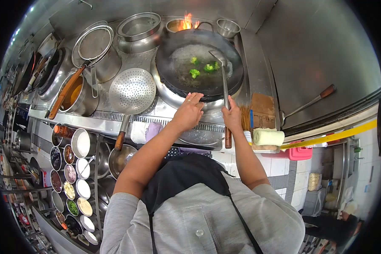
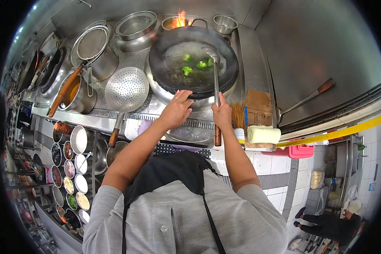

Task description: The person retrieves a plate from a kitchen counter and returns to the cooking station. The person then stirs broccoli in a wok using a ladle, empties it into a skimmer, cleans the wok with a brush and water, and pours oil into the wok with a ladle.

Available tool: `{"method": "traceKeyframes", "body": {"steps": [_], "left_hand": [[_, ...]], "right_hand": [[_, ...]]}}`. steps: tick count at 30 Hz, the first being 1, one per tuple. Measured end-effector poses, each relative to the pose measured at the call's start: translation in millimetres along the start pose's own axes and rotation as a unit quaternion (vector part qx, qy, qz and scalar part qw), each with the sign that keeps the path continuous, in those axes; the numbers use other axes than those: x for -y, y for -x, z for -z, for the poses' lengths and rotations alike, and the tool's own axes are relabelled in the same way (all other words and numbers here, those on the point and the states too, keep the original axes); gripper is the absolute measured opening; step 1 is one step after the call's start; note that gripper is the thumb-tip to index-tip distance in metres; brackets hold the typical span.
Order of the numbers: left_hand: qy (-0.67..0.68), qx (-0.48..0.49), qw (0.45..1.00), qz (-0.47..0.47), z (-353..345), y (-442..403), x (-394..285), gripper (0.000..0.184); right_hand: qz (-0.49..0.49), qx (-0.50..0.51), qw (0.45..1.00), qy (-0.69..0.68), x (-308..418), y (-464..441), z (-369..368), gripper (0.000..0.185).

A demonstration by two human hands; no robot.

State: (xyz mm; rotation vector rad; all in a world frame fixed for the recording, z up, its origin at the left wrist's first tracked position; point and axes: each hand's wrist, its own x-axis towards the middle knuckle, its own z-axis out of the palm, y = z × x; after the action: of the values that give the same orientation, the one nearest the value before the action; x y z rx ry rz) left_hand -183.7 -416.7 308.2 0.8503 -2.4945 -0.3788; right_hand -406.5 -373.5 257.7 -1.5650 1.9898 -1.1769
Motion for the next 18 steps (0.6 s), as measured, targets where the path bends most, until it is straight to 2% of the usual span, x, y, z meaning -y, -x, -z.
{"method": "traceKeyframes", "body": {"steps": [2,3,4,6,9,11,13,15,17,18], "left_hand": [[0.003,0.003,1.0,-0.009,-1,1,4,0.031],[0.002,0.0,1.0,-0.009,-1,1,6,0.031],[0.005,0.005,1.0,-0.018,-2,2,10,0.032],[0.009,0.011,1.0,-0.027,2,7,9,0.033],[0.021,-0.013,1.0,-0.008,25,27,0,0.034],[0.173,0.01,0.984,0.038,35,51,-2,0.035],[0.236,0.065,0.964,0.106,52,74,-8,0.035],[0.259,0.062,0.958,0.106,57,97,-10,0.034],[0.339,0.056,0.921,0.185,68,120,-16,0.034],[0.339,0.054,0.921,0.186,69,133,-16,0.034]], "right_hand": [[-0.094,0.057,0.993,-0.051,8,-1,4,0.056],[-0.106,0.049,0.984,-0.136,14,0,3,0.055],[-0.104,0.05,0.984,-0.136,20,-5,9,0.055],[-0.173,0.137,0.924,-0.311,34,-14,25,0.055],[-0.17,0.142,0.92,-0.324,51,-15,38,0.055],[-0.156,0.162,0.926,-0.303,61,-12,47,0.059],[-0.165,0.18,0.918,-0.312,68,-14,51,0.059],[-0.173,0.196,0.911,-0.32,70,-18,52,0.059],[-0.162,0.243,0.917,-0.273,72,-21,51,0.059],[-0.161,0.244,0.917,-0.272,76,-21,49,0.059]]}}
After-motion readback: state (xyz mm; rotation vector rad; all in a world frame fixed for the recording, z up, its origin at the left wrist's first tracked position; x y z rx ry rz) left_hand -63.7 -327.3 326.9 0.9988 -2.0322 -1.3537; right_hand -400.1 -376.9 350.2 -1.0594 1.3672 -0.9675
